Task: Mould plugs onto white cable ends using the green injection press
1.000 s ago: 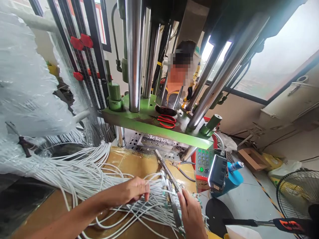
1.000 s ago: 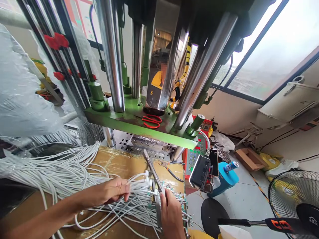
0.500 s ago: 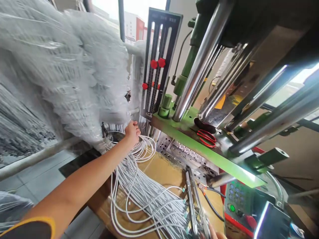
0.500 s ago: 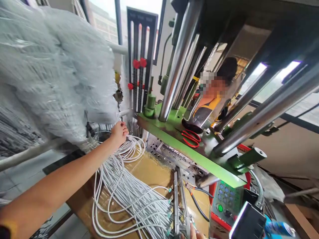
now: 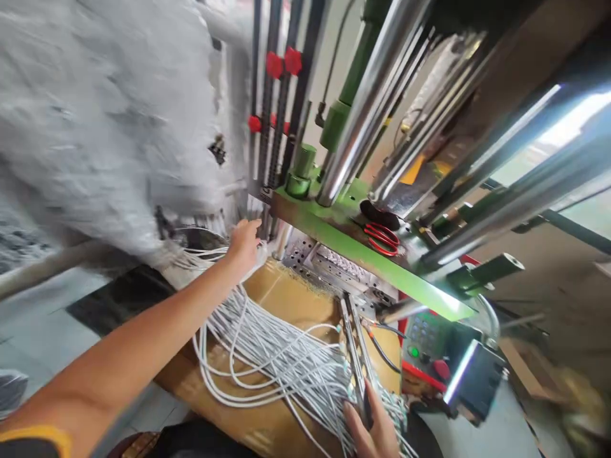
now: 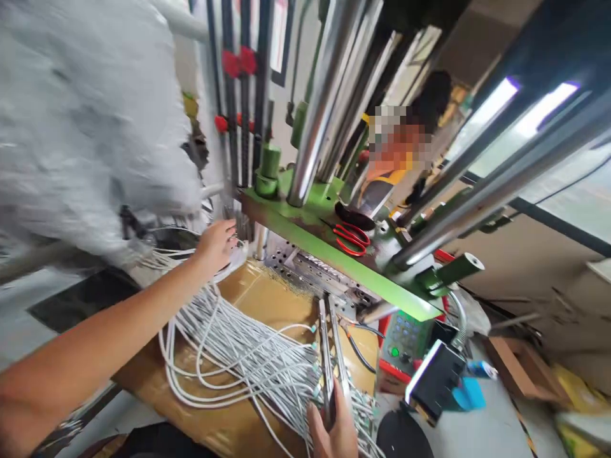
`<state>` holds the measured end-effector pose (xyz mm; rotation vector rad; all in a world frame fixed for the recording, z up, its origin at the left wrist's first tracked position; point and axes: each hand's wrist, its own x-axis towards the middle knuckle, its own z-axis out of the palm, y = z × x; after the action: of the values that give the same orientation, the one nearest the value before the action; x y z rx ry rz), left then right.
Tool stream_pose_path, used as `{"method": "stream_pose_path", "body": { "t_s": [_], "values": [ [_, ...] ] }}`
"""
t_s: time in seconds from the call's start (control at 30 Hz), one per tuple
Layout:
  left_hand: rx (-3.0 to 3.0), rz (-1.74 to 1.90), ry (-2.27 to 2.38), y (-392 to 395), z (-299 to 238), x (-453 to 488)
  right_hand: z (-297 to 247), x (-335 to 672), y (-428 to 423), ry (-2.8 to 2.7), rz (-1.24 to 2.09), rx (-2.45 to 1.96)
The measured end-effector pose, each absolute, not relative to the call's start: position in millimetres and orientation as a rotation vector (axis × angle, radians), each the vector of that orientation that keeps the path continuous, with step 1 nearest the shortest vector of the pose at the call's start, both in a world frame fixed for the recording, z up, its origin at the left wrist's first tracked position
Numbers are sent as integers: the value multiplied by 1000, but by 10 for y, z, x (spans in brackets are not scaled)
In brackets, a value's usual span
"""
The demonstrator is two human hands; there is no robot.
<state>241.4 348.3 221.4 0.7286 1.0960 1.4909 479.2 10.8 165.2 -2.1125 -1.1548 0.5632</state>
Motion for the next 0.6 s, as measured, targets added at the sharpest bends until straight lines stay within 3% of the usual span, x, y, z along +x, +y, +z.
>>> {"method": "stream_pose_path", "body": {
  "t_s": [0.07,0.2,0.3,0.53,0.6],
  "values": [
    [878,1354,1023,3124,2146,2596,1719,4822,133,-1021,696,-2073],
    [1564,702,754,2549,1976,2898,1821,4874,244,-958,751,-1970],
    [1774,547,678,2492,1875,3015,1897,4914,364,-1042,752,-1888],
    [1959,697,710,2915,1787,2985,2120,5097,984,-1239,725,-1936],
    [2027,792,863,3065,1777,3069,2135,5205,1275,-1350,586,-1965]
  ]
}}
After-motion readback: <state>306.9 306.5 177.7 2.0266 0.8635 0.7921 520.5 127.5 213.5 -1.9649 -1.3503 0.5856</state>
